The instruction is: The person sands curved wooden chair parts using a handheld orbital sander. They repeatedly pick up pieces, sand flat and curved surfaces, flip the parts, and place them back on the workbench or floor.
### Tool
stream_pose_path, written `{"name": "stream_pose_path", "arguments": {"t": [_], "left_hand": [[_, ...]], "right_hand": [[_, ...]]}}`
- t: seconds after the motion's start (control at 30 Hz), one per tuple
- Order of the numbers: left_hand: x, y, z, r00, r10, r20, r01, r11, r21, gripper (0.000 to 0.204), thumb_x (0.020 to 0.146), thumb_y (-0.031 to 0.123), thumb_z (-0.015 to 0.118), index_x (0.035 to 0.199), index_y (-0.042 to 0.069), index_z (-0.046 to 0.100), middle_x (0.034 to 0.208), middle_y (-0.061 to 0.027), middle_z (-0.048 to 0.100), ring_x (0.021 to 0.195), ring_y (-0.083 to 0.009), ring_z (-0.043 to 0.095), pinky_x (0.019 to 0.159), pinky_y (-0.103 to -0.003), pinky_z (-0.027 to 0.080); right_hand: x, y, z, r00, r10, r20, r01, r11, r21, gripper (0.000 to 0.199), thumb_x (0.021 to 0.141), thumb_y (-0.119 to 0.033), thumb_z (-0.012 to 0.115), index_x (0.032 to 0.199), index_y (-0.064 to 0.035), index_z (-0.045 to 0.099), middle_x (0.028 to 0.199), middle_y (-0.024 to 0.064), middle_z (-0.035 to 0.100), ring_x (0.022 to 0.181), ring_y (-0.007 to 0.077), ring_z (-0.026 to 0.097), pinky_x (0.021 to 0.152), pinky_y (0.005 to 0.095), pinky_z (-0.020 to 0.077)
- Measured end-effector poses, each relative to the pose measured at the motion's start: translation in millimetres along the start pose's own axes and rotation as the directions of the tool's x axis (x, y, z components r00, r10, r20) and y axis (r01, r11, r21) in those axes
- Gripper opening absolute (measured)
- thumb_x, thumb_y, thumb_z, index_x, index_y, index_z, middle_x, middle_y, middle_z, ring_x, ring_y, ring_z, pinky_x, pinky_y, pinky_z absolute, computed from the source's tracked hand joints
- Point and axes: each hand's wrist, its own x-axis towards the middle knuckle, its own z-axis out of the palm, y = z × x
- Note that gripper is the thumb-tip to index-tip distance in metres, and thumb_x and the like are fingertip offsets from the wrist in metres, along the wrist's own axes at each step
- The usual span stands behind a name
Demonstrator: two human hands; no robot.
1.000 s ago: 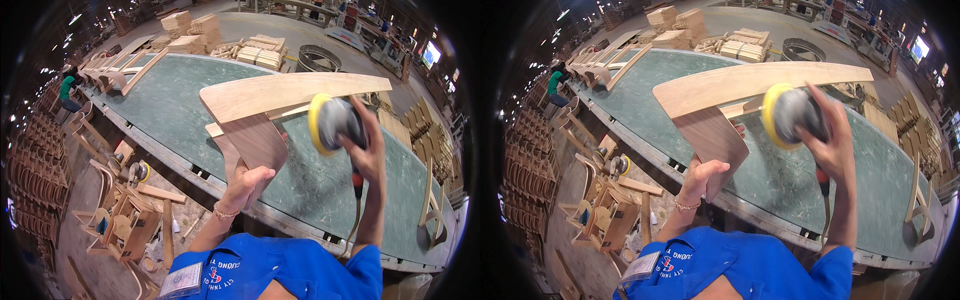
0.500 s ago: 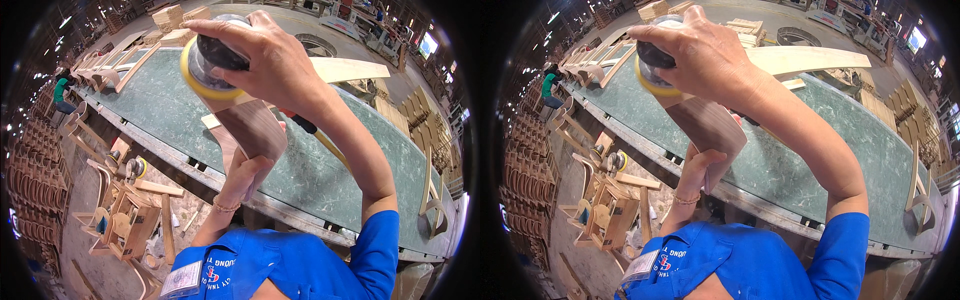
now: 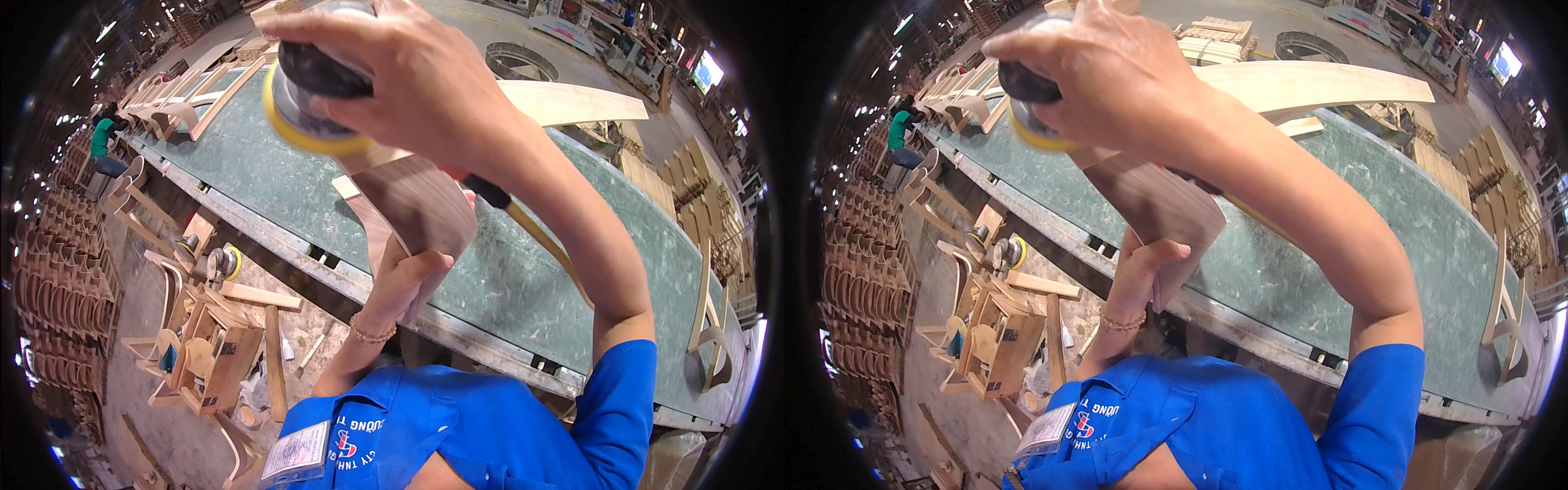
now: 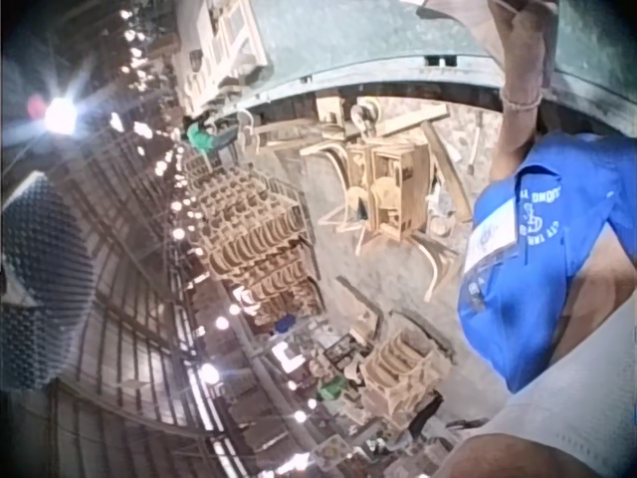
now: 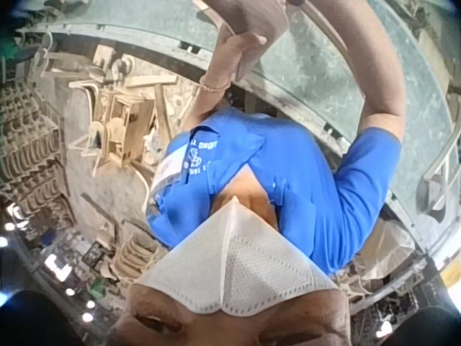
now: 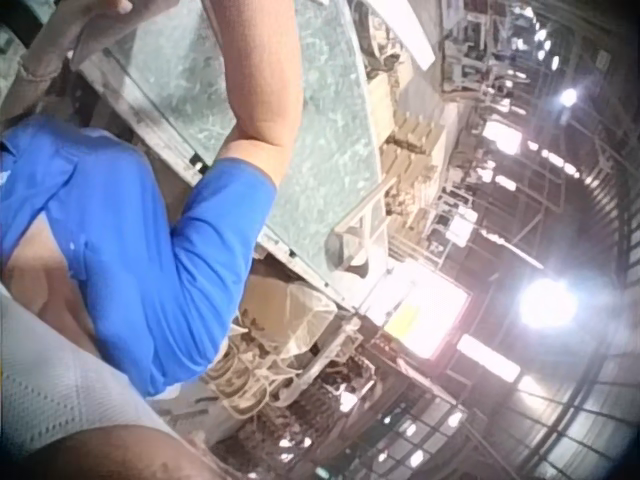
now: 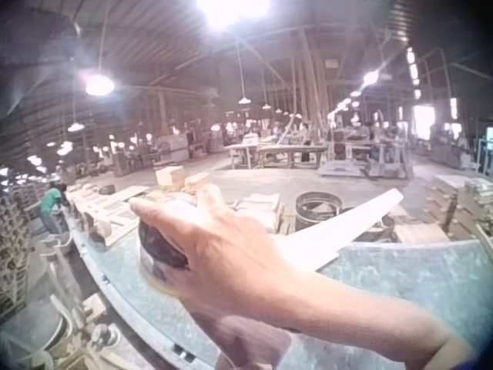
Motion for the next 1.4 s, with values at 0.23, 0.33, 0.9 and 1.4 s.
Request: {"name": "stream_pose_path", "arguments": {"t": [0.23, 0.33, 0.9, 1.4], "left_hand": [[-2, -7, -18, 0.994, -0.082, -0.066, 0.085, 0.995, 0.045, 0.057, 0.068, -0.002, 0.063, 0.123, -0.003, 0.047, 0.111, -0.0087, 0.058, 0.105, -0.0165, 0.055, 0.091, -0.03, 0.043], [-4, -5, -9, 0.985, -0.078, -0.154, 0.098, 0.987, 0.124, 0.056, 0.068, -0.001, 0.062, 0.122, -0.003, 0.048, 0.11, -0.0083, 0.059, 0.103, -0.0165, 0.056, 0.092, -0.03, 0.043], [2, -11, -5, 0.999, 0.044, 0.025, -0.047, 0.989, 0.14, 0.05, 0.074, -0.002, 0.056, 0.123, -0.004, 0.047, 0.115, -0.0078, 0.055, 0.104, -0.0115, 0.052, 0.088, -0.027, 0.043], [-4, -18, -7, 0.993, 0.014, 0.114, -0.029, 0.991, 0.133, 0.053, 0.076, 0.001, 0.059, 0.126, -0.004, 0.044, 0.116, -0.0054, 0.054, 0.103, -0.0099, 0.05, 0.087, -0.026, 0.042]], "right_hand": [[-47, 23, -3, 0.985, -0.149, -0.09, 0.155, 0.986, 0.055, 0.072, 0.065, -0.006, 0.073, 0.131, -0.0299, 0.054, 0.101, 0.0109, 0.061, 0.091, 0.0305, 0.055, 0.083, 0.039, 0.0487], [-80, 43, -32, 1.0, -0.019, -0.011, 0.019, 1.0, 0.012, 0.074, 0.061, -0.002, 0.075, 0.13, -0.0215, 0.056, 0.109, 0.0084, 0.061, 0.093, 0.0285, 0.054, 0.086, 0.0383, 0.0469], [-100, 63, -34, 0.974, 0.082, -0.213, -0.074, 0.996, 0.048, 0.079, 0.058, 0.004, 0.076, 0.131, -0.0125, 0.052, 0.117, 0.0098, 0.059, 0.104, 0.0264, 0.056, 0.092, 0.0365, 0.046], [-64, 37, -10, 0.888, -0.205, -0.412, 0.14, 0.973, -0.182, 0.078, 0.054, -0.001, 0.079, 0.126, -0.0215, 0.058, 0.113, 0.009, 0.06, 0.102, 0.03, 0.056, 0.087, 0.0413, 0.0499]]}}
